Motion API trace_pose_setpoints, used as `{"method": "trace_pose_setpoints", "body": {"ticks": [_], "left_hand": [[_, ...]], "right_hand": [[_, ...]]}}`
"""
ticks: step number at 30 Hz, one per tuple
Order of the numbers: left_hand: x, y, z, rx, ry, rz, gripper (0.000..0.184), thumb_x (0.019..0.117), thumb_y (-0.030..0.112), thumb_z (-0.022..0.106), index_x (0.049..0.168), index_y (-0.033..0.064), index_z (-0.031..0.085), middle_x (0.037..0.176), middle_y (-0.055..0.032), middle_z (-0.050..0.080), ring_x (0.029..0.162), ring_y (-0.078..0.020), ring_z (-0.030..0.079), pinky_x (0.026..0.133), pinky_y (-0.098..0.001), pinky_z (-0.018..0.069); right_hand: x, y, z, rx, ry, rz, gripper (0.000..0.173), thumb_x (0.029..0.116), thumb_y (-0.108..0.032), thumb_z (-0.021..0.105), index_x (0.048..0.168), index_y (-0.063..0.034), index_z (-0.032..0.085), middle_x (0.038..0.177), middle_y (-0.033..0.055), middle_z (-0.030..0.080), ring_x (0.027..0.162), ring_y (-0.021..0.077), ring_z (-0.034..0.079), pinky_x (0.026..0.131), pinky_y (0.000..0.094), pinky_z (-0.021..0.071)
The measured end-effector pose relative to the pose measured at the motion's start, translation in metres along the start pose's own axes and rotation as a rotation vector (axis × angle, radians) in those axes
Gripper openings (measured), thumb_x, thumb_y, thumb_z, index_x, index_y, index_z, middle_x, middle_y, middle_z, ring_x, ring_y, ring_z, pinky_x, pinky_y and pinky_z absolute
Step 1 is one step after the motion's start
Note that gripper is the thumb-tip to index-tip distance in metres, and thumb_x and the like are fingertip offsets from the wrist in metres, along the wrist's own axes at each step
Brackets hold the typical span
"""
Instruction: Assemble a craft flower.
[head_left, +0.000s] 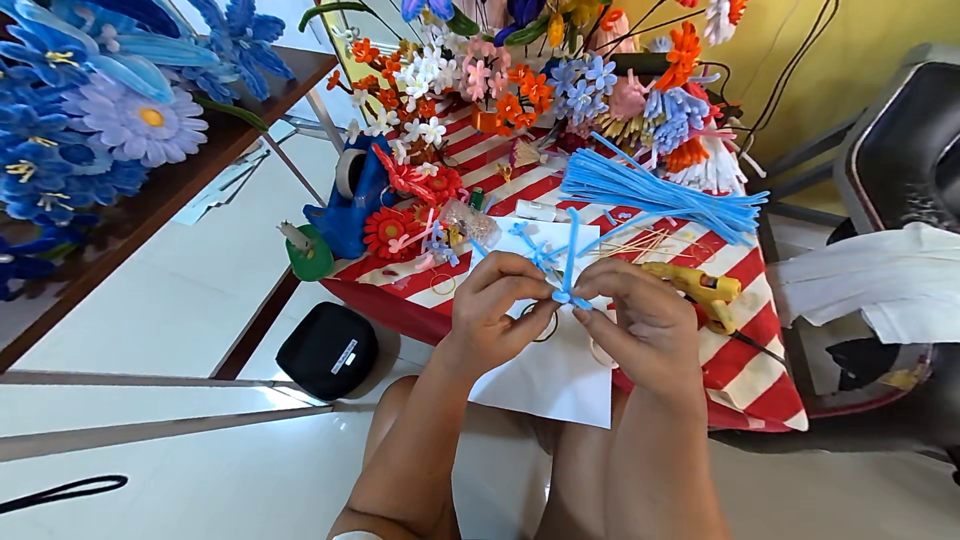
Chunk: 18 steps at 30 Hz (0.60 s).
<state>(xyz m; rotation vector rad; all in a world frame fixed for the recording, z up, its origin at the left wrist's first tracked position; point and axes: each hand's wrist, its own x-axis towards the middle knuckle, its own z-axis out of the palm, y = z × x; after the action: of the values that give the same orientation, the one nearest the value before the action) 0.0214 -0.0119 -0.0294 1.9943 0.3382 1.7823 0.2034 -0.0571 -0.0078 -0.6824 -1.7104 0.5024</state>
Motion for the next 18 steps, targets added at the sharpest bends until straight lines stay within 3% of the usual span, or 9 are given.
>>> {"method": "trace_pose_setpoints", "body": {"ticks": [5,13,18], "left_hand": [[-0.0001,0.0013,0.0037,-0.118,0.012,-0.154,0.019,0.0868,0.0,0.076,0.102,0.0058,0.066,0.108,-0.0023,0.06,0.085,-0.0016,0.066,0.076,-0.0211,0.0617],[0.0006,0.0035,0.0048,-0.15,0.023,-0.277,0.019,0.0845,-0.002,0.076,0.1,0.0044,0.066,0.106,-0.0026,0.061,0.082,-0.0025,0.065,0.073,-0.0216,0.0615],[0.0007,0.0043,0.0047,-0.195,0.017,-0.336,0.023,0.0841,-0.002,0.077,0.105,0.0035,0.067,0.108,-0.0024,0.061,0.082,-0.003,0.066,0.074,-0.0221,0.0614]], "right_hand": [[0.0023,-0.0036,0.0046,-0.005,0.072,0.094,0.009,0.0959,-0.009,0.063,0.1,-0.0062,0.071,0.096,-0.0043,0.07,0.093,-0.0008,0.065,0.085,0.0176,0.0555],[0.002,-0.005,0.0073,-0.018,0.109,0.175,0.013,0.0924,-0.005,0.062,0.1,-0.003,0.072,0.096,-0.0022,0.071,0.091,0.0011,0.066,0.085,0.0198,0.0571],[0.0029,-0.0047,0.0099,-0.036,0.123,0.212,0.012,0.0888,-0.003,0.064,0.098,-0.0022,0.071,0.094,-0.0012,0.071,0.088,0.002,0.067,0.083,0.0198,0.0576]]}}
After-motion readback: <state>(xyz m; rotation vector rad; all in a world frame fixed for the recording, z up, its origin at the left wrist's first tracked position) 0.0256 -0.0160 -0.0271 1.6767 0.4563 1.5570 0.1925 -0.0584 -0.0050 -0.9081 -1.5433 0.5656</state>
